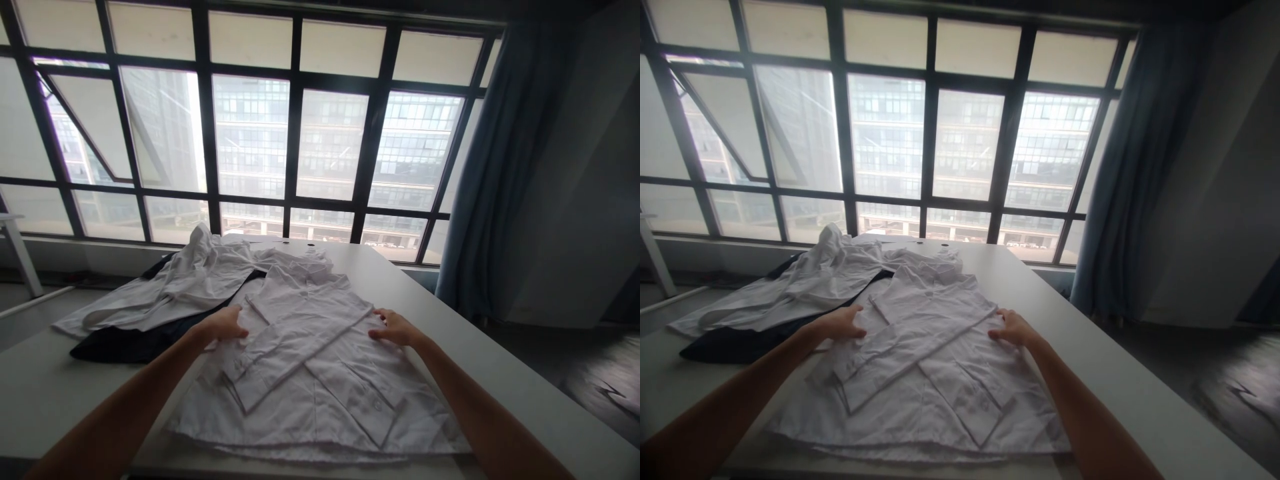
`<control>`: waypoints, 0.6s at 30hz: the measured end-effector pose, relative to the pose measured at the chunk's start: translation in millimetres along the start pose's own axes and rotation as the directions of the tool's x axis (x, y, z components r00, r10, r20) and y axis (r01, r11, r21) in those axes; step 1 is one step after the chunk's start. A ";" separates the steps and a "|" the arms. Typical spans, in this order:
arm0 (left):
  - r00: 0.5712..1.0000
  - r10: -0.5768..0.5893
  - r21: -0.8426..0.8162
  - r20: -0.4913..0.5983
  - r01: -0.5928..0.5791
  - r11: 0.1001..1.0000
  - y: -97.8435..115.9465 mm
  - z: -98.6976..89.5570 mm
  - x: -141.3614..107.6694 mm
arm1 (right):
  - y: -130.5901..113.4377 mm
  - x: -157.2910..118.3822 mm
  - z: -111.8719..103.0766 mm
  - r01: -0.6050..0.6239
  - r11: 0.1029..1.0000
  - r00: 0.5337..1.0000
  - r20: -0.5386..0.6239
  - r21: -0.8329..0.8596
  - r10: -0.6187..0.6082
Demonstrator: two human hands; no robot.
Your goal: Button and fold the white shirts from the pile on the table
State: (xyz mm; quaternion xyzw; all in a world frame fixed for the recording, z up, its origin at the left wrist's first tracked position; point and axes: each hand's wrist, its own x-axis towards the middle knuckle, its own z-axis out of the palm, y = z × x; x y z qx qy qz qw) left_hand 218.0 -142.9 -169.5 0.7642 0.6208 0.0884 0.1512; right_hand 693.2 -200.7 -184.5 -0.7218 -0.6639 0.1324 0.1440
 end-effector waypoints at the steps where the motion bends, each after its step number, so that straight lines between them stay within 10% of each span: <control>1: 0.997 -0.043 -0.045 0.062 0.046 0.998 -1.2 -3.0 -1.3 | 0.0 -1.2 -1.2 -0.028 0.996 1.000 -0.004 0.086 0.029; 9: 0.934 -0.016 -0.300 0.357 0.131 0.945 -3.0 -26.9 -22.4 | 0.2 -22.6 -17.8 -0.191 0.857 0.973 0.204 0.478 0.103; 18: 0.945 0.191 -0.274 0.265 -0.116 0.955 51.2 -34.3 -35.7 | -18.7 -29.7 -22.8 -0.065 0.818 0.995 0.100 0.571 0.008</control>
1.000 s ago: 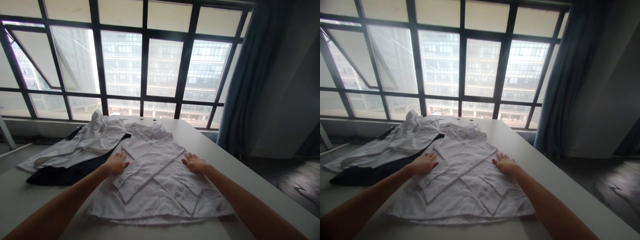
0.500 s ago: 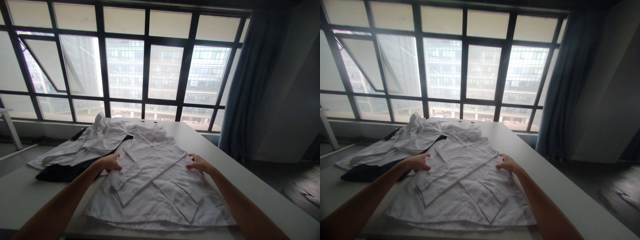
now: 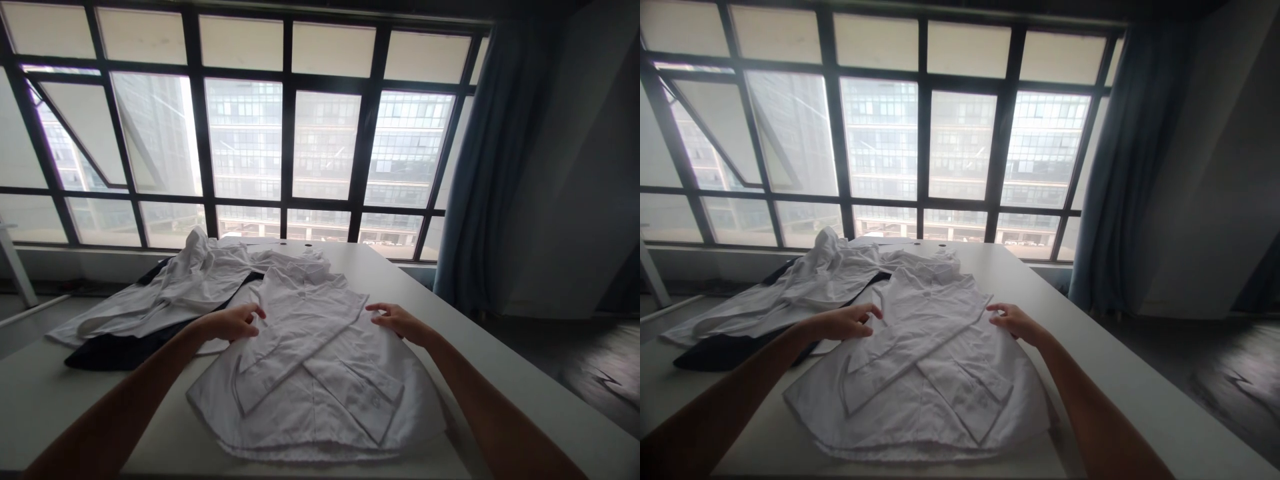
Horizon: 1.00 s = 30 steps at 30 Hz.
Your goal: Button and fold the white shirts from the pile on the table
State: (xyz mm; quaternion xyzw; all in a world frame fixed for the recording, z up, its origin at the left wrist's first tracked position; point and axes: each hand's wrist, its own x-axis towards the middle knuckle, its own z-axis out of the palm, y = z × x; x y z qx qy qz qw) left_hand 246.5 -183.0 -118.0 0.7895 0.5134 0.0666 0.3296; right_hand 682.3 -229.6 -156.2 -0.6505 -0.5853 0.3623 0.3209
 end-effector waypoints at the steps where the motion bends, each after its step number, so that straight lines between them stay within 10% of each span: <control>1: 0.999 0.045 0.043 -0.015 -0.044 0.998 10.1 5.6 2.7 | -0.7 0.2 2.1 0.013 1.000 1.000 -0.005 0.012 -0.013; 11: 0.956 0.285 0.143 0.069 -0.292 0.946 69.6 90.8 34.0 | 0.9 4.1 17.0 0.121 0.992 0.992 -0.023 -0.043 -0.122; 23: 0.934 0.256 -0.162 -0.250 -0.301 0.940 61.0 98.1 47.3 | -5.9 -1.5 18.7 0.167 0.982 0.984 0.048 0.088 -0.171; 28: 0.970 0.227 -0.405 0.084 -0.175 0.897 53.4 100.5 48.3 | -6.5 -2.6 21.6 0.151 0.987 0.982 0.111 0.048 -0.156; 30: 0.940 0.339 -0.330 0.040 -0.308 0.892 44.6 92.9 46.7 | -5.9 -3.0 21.0 0.143 0.989 0.977 0.153 0.031 -0.146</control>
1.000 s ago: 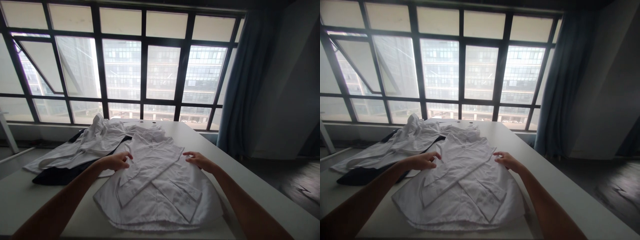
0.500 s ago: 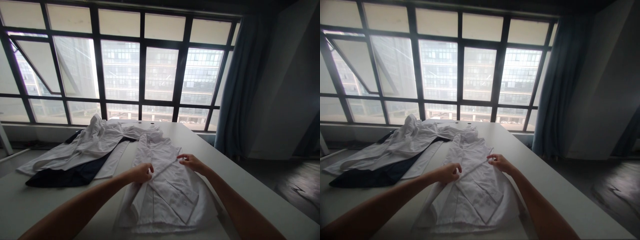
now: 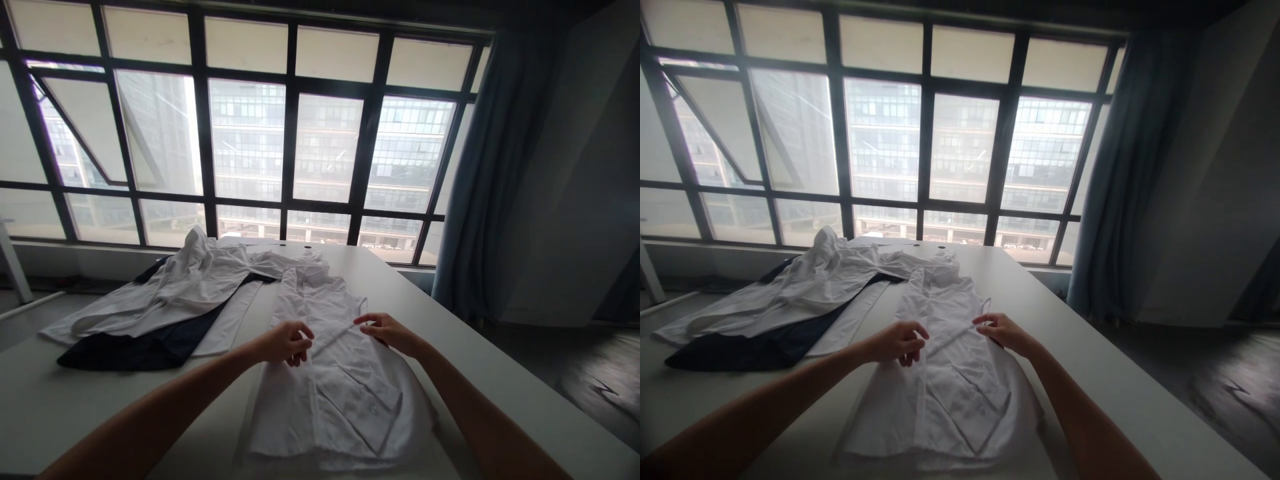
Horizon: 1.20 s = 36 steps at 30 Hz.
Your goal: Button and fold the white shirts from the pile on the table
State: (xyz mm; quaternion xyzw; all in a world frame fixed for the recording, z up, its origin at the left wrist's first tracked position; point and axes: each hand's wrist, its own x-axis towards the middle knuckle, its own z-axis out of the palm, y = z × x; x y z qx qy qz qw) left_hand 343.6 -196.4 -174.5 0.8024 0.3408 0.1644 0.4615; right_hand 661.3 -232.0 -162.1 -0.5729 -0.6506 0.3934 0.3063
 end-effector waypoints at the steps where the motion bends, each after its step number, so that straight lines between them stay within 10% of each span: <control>1: 0.994 0.103 0.092 -0.030 -0.100 0.991 -2.9 -5.4 -3.0 | 0.4 -0.3 -0.6 -0.001 1.000 1.000 0.020 -0.006 0.001; 4: 0.943 0.332 0.397 0.003 -0.306 0.865 -13.7 -16.3 -12.6 | 2.2 -1.0 -1.6 0.004 1.000 0.998 0.067 -0.006 -0.004; 7: 0.949 0.280 0.537 0.144 -0.313 0.784 -23.2 -15.3 -20.0 | 2.3 -0.9 0.4 0.010 1.000 0.997 0.077 0.029 -0.013; 21: 0.917 0.300 0.543 0.262 -0.397 0.740 -21.2 -3.5 -35.8 | -66.6 23.3 78.3 -0.112 0.993 0.984 0.142 0.047 0.105; 26: 0.917 0.380 0.502 0.116 -0.385 0.775 -25.2 -7.1 -30.5 | -80.4 20.1 95.7 -0.214 0.976 0.878 0.432 -0.028 0.205; 31: 0.930 0.352 0.555 0.109 -0.350 0.754 -26.7 -7.0 -30.0 | -82.1 5.7 81.6 0.062 0.969 0.811 0.578 -0.241 0.092; 36: 0.938 0.332 0.554 0.096 -0.327 0.765 -26.2 -5.3 -30.0 | -104.3 -19.7 84.4 -0.064 0.982 0.592 0.786 -0.176 0.179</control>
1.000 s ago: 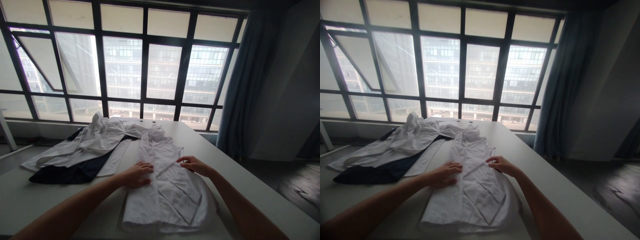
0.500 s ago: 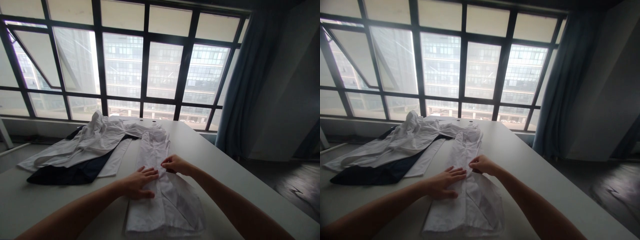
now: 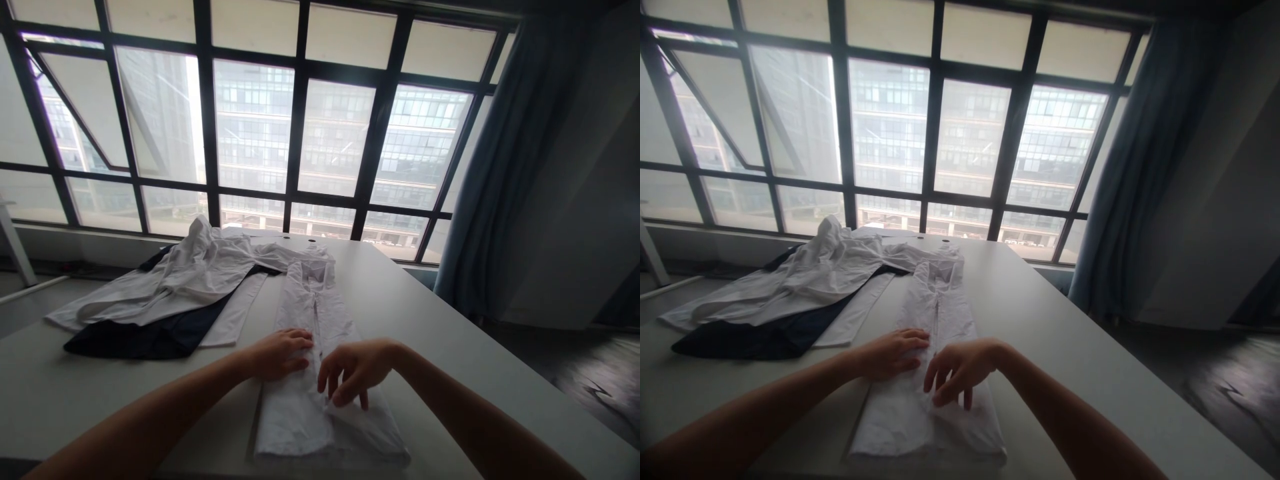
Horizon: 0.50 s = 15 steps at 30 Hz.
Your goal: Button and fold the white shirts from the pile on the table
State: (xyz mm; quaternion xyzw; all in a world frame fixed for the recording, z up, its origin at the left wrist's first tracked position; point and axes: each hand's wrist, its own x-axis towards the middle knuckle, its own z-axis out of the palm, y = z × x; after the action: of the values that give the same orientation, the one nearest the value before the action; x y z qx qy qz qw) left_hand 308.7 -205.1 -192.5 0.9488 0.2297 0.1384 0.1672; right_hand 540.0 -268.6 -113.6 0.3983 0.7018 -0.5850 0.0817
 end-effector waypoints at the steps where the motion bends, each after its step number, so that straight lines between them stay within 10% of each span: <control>1: 1.000 -0.009 0.006 0.012 0.009 1.000 0.6 -0.5 -0.3 | -4.5 -2.2 2.2 -0.029 0.998 0.996 0.084 0.064 0.023; 4: 0.995 -0.024 0.057 0.098 0.019 0.998 3.7 -4.0 -2.0 | -7.6 -3.1 -3.0 -0.066 0.993 0.978 0.201 0.095 0.046; 7: 0.982 -0.009 0.114 0.190 -0.012 0.993 10.2 -7.7 -4.5 | 8.6 6.7 -21.1 0.011 0.996 0.989 -0.144 -0.088 -0.024; 11: 0.969 0.001 0.145 0.246 -0.038 0.989 24.6 -5.0 -10.5 | 41.7 25.1 -42.1 -0.064 0.834 0.676 -0.639 -0.548 -0.367; 15: 0.968 0.083 0.111 0.236 -0.112 0.988 42.2 2.2 -20.8 | 63.2 30.2 -51.1 -0.085 0.778 0.678 -0.609 -0.622 -0.412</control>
State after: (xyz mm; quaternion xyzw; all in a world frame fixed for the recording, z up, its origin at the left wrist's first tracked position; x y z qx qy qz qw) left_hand 308.1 -251.1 -182.3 0.9770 0.1700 0.0210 0.1267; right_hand 579.1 -209.4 -163.4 0.4773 0.8588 -0.1309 -0.1321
